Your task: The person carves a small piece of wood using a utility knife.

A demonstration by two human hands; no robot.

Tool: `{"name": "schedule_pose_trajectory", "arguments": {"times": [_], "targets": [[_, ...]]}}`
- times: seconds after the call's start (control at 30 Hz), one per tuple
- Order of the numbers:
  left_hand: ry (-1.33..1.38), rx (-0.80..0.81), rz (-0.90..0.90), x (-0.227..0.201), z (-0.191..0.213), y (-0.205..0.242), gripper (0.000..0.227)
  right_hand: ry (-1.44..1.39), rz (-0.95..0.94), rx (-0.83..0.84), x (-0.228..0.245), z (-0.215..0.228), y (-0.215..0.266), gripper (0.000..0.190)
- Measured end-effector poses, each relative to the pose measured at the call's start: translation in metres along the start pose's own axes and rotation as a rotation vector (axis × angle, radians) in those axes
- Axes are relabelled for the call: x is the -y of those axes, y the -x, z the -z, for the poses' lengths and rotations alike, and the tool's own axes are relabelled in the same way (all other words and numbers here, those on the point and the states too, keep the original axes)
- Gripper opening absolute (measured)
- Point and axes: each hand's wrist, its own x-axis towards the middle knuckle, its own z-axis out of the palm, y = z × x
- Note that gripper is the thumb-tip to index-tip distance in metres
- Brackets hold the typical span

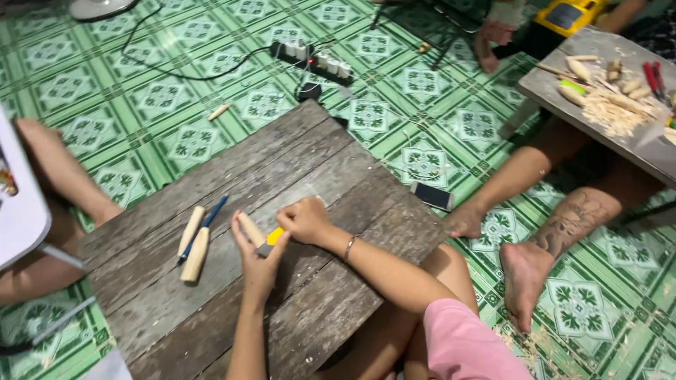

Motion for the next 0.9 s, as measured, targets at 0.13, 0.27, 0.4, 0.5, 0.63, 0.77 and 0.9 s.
{"name": "schedule_pose_trajectory", "arguments": {"times": [0.13, 0.27, 0.4, 0.5, 0.63, 0.77, 0.9], "targets": [[0.036, 0.004, 0.013, -0.016, -0.006, 0.004, 0.101, 0.012, 0.034, -0.013, 0.007, 0.007, -0.001, 0.043], [0.029, 0.012, 0.01, -0.022, -0.01, 0.005, 0.102, 0.014, 0.035, 0.009, 0.006, 0.008, -0.002, 0.045], [-0.107, 0.037, 0.016, -0.021, -0.01, 0.005, 0.092, 0.005, 0.11, -0.058, 0.008, 0.009, -0.004, 0.045], [-0.154, 0.032, -0.006, -0.023, -0.01, 0.006, 0.09, 0.007, 0.119, -0.043, 0.006, 0.006, -0.004, 0.045], [-0.2, 0.039, -0.011, -0.019, -0.007, 0.006, 0.091, -0.003, 0.127, -0.019, 0.006, 0.007, -0.005, 0.044], [-0.24, 0.042, -0.035, -0.01, -0.001, 0.006, 0.096, -0.023, 0.143, -0.028, 0.007, 0.006, -0.003, 0.044], [-0.167, 0.054, 0.003, -0.035, -0.007, 0.008, 0.098, -0.014, 0.121, 0.007, 0.007, 0.011, -0.003, 0.046]]}}
